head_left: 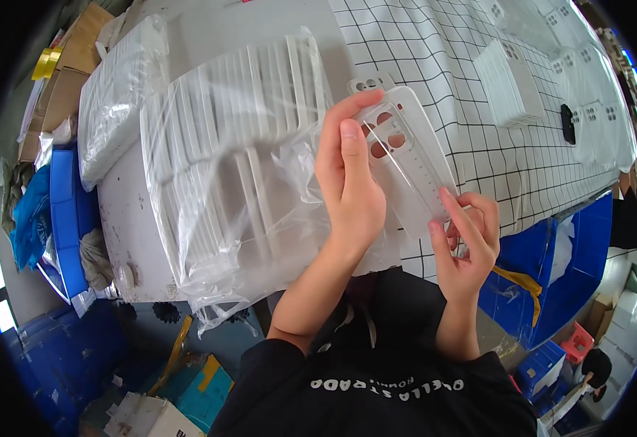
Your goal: Inspecting, stacking, and organizing plastic phone cases for packaging on a factory production line.
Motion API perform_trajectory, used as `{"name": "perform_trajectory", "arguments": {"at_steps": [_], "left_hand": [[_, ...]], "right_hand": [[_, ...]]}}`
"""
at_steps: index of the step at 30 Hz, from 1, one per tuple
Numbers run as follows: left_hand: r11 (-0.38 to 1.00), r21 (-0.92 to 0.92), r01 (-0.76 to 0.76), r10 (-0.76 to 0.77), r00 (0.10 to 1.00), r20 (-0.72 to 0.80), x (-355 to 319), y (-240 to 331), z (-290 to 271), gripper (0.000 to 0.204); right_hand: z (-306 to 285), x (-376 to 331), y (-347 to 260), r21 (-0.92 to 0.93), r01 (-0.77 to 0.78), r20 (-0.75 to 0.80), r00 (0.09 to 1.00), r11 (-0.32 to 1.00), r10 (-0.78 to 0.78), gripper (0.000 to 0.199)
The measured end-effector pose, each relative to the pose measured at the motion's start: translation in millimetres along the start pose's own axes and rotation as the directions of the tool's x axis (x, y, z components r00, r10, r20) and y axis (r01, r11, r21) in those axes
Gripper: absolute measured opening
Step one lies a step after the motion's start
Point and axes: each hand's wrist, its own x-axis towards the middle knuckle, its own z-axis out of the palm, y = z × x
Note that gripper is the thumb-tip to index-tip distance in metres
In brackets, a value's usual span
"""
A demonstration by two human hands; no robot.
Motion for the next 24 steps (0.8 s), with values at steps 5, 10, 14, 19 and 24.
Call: {"name": "perform_trajectory", "arguments": {"at_steps": [5, 10, 14, 19, 24], "left_hand": [[0.999, -0.012, -0.034, 0.035, 0.998, 0.045, -1.8, 1.1, -1.0, 0.026], [0.992, 0.113, -0.062, 0.057, 0.997, 0.043, -2.7, 0.7, 0.3, 0.028], [0.999, -0.028, 0.025, -0.025, 1.0, -0.015, -3.5, -2.3, 2.6, 0.03], [1.0, 0.023, 0.0, 0.001, 0.999, -0.038, -2.8, -4.0, 2.1, 0.032], [0.998, -0.063, 0.025, -0.027, 0.999, -0.032, -2.1, -4.5, 3.7, 0.032]], "right_hand": [[13.3, -0.1, 7.6, 0.039, -0.011, 0.011, 1.0, 0.999, 0.01, 0.043], [18.6, 2.5, 14.4, 0.024, 0.011, 0.029, 1.0, 1.0, -0.012, 0.043], [21.4, 2.7, 17.5, 0.015, 0.001, 0.024, 1.0, 1.0, -0.001, 0.043], [24.3, 4.5, 19.4, 0.02, -0.011, 0.023, 1.0, 1.0, 0.01, 0.043], [24.1, 3.5, 20.1, 0.015, -0.033, 0.028, 0.999, 0.999, 0.032, 0.044]]}}
